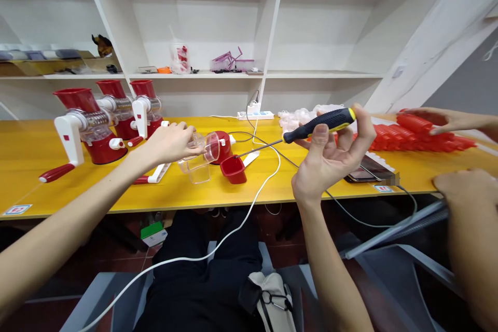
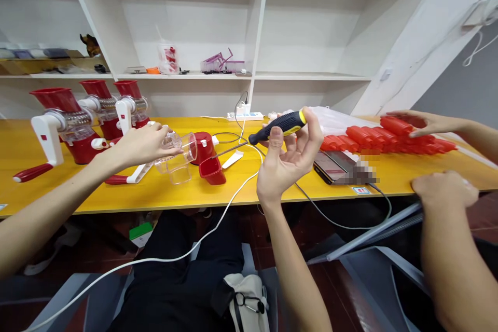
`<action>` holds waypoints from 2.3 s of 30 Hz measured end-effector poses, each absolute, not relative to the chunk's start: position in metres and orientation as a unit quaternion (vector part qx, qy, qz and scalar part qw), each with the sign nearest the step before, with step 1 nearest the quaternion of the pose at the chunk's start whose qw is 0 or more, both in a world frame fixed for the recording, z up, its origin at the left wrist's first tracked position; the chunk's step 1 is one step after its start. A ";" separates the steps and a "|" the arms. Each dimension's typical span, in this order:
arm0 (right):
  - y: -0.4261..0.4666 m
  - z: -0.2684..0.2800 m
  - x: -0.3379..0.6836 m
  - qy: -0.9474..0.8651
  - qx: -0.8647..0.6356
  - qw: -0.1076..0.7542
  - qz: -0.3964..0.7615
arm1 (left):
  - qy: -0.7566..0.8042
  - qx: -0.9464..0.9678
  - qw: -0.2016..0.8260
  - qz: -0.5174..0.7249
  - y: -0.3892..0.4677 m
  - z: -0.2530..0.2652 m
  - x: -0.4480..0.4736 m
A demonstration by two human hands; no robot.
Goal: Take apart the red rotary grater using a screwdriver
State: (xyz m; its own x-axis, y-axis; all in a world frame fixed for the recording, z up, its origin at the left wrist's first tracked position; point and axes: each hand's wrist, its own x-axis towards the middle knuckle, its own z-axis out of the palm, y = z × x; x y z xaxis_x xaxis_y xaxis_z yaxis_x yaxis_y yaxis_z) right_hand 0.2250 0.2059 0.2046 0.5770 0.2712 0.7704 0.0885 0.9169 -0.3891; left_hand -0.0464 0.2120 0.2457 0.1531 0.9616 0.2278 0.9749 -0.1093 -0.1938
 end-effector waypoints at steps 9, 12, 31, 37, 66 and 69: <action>0.207 0.206 0.222 -0.470 -0.168 0.865 0.050 | -0.544 -0.832 -0.057 -0.098 0.225 0.266 -0.093; 0.207 0.204 0.221 -0.472 -0.167 0.864 0.059 | -0.610 -0.785 0.002 -0.105 0.224 0.267 -0.093; 0.188 0.217 0.208 -0.418 -0.172 0.891 0.035 | -0.437 -0.693 -0.319 -0.476 0.222 0.181 -0.096; 0.204 0.264 0.193 -0.499 -0.146 0.850 0.084 | -0.366 -0.648 -0.416 -0.522 0.231 0.164 -0.088; 0.243 0.320 0.130 -0.698 -0.117 0.702 0.082 | -0.417 -0.606 -0.216 -0.641 0.226 0.113 -0.098; 0.250 0.320 0.125 -0.715 -0.123 0.685 0.067 | -0.403 -0.587 -0.242 -0.659 0.227 0.111 -0.093</action>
State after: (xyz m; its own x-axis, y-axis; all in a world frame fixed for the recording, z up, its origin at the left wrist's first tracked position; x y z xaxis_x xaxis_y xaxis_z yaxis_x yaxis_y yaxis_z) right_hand 0.1253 0.2502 0.3199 -0.0323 0.2674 0.9630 0.0844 0.9608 -0.2640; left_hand -0.0933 0.2273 0.1114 -0.1937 0.7915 0.5796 0.1541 -0.5589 0.8148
